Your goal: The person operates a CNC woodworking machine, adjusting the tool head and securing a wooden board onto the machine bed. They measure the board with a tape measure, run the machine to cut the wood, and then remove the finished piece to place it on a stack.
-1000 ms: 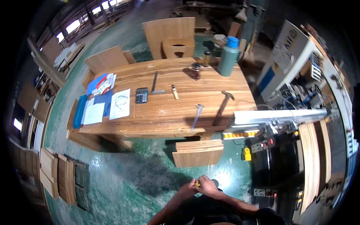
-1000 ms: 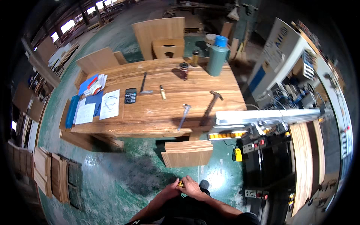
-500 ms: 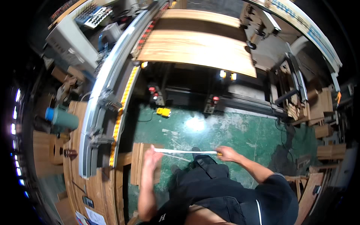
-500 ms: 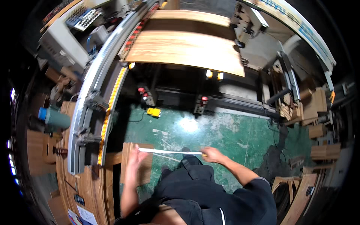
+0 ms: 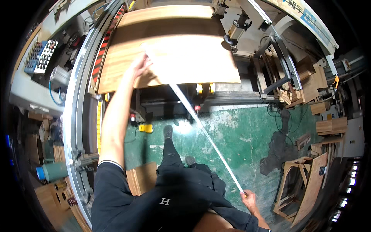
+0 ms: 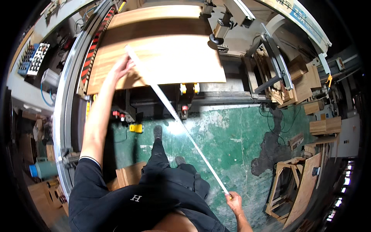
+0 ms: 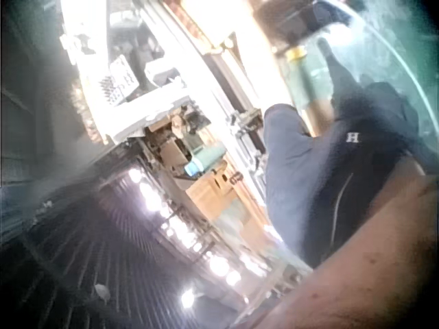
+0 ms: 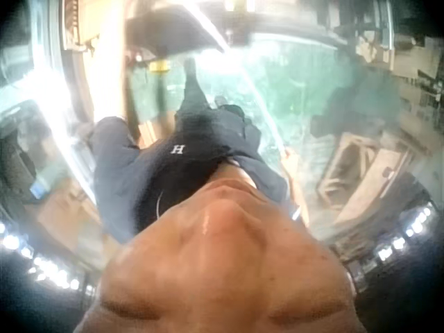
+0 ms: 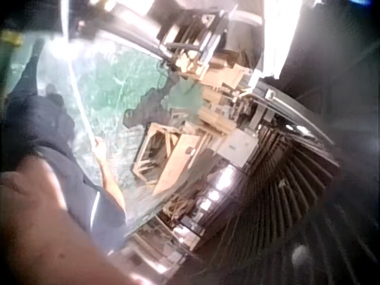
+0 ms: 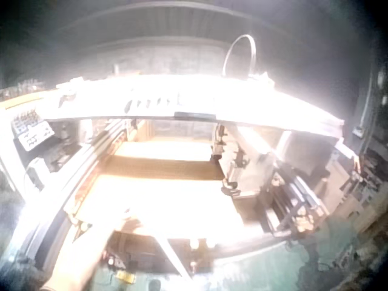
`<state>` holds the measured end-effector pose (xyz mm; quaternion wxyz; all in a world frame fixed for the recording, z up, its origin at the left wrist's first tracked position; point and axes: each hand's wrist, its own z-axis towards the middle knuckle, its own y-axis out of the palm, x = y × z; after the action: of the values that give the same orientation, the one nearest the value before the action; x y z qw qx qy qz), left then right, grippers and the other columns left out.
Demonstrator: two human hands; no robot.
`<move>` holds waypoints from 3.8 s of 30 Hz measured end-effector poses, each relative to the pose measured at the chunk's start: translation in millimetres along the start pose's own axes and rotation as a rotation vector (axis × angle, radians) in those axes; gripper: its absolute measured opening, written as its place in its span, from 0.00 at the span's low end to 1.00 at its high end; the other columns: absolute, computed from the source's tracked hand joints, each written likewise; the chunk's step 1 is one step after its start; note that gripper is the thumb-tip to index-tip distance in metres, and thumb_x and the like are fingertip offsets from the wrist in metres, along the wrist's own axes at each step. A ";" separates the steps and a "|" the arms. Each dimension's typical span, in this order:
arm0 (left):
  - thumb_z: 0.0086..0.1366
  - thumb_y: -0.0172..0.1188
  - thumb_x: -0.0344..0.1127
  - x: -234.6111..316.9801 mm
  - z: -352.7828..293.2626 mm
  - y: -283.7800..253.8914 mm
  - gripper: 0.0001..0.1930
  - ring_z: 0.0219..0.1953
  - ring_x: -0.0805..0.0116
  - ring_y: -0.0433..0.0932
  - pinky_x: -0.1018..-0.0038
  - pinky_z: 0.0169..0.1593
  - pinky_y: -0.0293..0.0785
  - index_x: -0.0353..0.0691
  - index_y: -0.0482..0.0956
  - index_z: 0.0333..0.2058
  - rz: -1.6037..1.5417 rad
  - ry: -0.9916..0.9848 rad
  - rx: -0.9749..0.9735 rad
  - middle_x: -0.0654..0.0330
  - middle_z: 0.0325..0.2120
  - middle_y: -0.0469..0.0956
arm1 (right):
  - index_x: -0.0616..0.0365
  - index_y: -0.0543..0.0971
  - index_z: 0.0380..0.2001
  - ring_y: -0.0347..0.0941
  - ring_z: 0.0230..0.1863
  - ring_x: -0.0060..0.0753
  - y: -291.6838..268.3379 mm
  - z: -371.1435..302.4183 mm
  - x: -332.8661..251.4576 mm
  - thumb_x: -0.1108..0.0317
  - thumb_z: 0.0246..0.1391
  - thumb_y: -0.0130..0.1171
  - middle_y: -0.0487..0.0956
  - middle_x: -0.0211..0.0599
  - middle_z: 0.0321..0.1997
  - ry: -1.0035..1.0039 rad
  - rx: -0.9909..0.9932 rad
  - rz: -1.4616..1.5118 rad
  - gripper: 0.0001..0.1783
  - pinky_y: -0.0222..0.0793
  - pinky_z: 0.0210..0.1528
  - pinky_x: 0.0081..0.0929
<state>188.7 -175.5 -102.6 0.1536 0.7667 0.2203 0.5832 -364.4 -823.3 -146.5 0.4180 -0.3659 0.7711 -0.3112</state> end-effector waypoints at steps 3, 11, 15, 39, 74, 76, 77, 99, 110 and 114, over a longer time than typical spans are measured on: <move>0.69 0.46 0.49 -45.1 44.1 56.6 0.25 0.52 0.60 0.70 0.66 0.57 0.68 0.33 0.65 0.54 0.750 0.086 -0.180 0.50 0.54 0.68 | 0.60 0.81 0.32 0.75 0.26 0.34 23.9 45.6 -96.7 0.57 0.50 0.61 0.78 0.43 0.23 0.161 -0.084 0.177 0.16 0.69 0.32 0.30; 0.58 0.50 0.64 -120.8 37.2 5.4 0.38 0.58 0.47 0.62 0.50 0.68 0.37 0.28 0.69 0.47 1.740 0.769 -0.472 0.44 0.46 0.69 | 0.61 0.78 0.23 0.75 0.22 0.48 39.6 232.9 -336.4 0.53 0.52 0.56 0.75 0.47 0.16 0.058 0.028 0.184 0.19 0.68 0.28 0.39; 0.55 0.52 0.67 -100.6 24.4 16.0 0.41 0.61 0.50 0.59 0.45 0.67 0.31 0.30 0.70 0.49 1.792 0.722 -0.643 0.47 0.49 0.69 | 0.60 0.79 0.21 0.75 0.19 0.39 39.0 318.5 -378.6 0.55 0.52 0.56 0.76 0.41 0.14 0.055 0.145 0.071 0.18 0.69 0.28 0.36; 0.52 0.58 0.59 -103.1 25.9 24.6 0.35 0.59 0.51 0.61 0.47 0.68 0.32 0.30 0.71 0.47 1.879 0.739 -0.632 0.46 0.48 0.70 | 0.63 0.79 0.29 0.76 0.34 0.60 29.8 357.6 -431.0 0.58 0.51 0.53 0.79 0.58 0.29 0.033 0.166 0.028 0.17 0.70 0.39 0.51; 0.52 0.58 0.59 -103.7 28.9 16.3 0.33 0.56 0.52 0.65 0.46 0.68 0.34 0.32 0.74 0.42 1.752 0.770 -0.626 0.49 0.42 0.72 | 0.63 0.75 0.23 0.77 0.25 0.55 51.5 360.4 -444.1 0.60 0.51 0.57 0.78 0.54 0.24 -0.038 0.401 -0.258 0.15 0.72 0.29 0.47; 0.51 0.59 0.59 -103.1 27.5 13.6 0.32 0.56 0.53 0.65 0.47 0.68 0.35 0.33 0.74 0.42 1.731 0.779 -0.618 0.51 0.42 0.72 | 0.64 0.76 0.24 0.76 0.28 0.58 38.7 360.3 -460.6 0.60 0.51 0.55 0.78 0.56 0.25 -0.100 0.373 -0.109 0.15 0.71 0.32 0.48; 0.50 0.60 0.58 -101.8 28.0 11.2 0.32 0.55 0.54 0.65 0.47 0.68 0.36 0.33 0.74 0.42 1.707 0.784 -0.616 0.52 0.41 0.72 | 0.65 0.76 0.25 0.76 0.30 0.59 32.7 360.4 -469.8 0.60 0.51 0.55 0.77 0.57 0.25 -0.131 0.354 -0.035 0.15 0.71 0.33 0.49; 0.69 0.50 0.46 -203.0 -216.6 -13.6 0.33 0.58 0.58 0.64 0.60 0.56 0.70 0.28 0.51 0.61 0.017 -0.367 0.317 0.47 0.59 0.59 | 0.66 0.67 0.53 0.77 0.31 0.40 110.4 301.2 -456.0 0.49 0.59 0.52 0.78 0.46 0.27 -0.247 -0.447 0.395 0.31 0.71 0.36 0.35; 0.69 0.48 0.46 -297.8 -341.0 43.3 0.15 0.45 0.64 0.75 0.66 0.50 0.72 0.42 0.73 0.43 -1.216 0.000 0.357 0.59 0.38 0.78 | 0.63 0.61 0.59 0.71 0.53 0.49 157.8 192.6 -439.4 0.47 0.64 0.39 0.73 0.59 0.50 -0.714 -1.020 -0.008 0.32 0.65 0.54 0.36; 0.65 0.55 0.45 -344.6 -404.6 0.7 0.16 0.42 0.64 0.76 0.65 0.45 0.75 0.41 0.71 0.44 -1.051 0.083 0.813 0.58 0.39 0.76 | 0.66 0.66 0.55 0.69 0.55 0.45 173.4 190.3 -423.8 0.52 0.63 0.46 0.74 0.56 0.51 -0.932 -1.069 -0.162 0.28 0.62 0.56 0.33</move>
<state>-277.2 -362.9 -276.7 0.1076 0.5313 0.7727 0.3302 -88.9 -413.6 -193.0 0.4429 -0.6718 0.5296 0.2684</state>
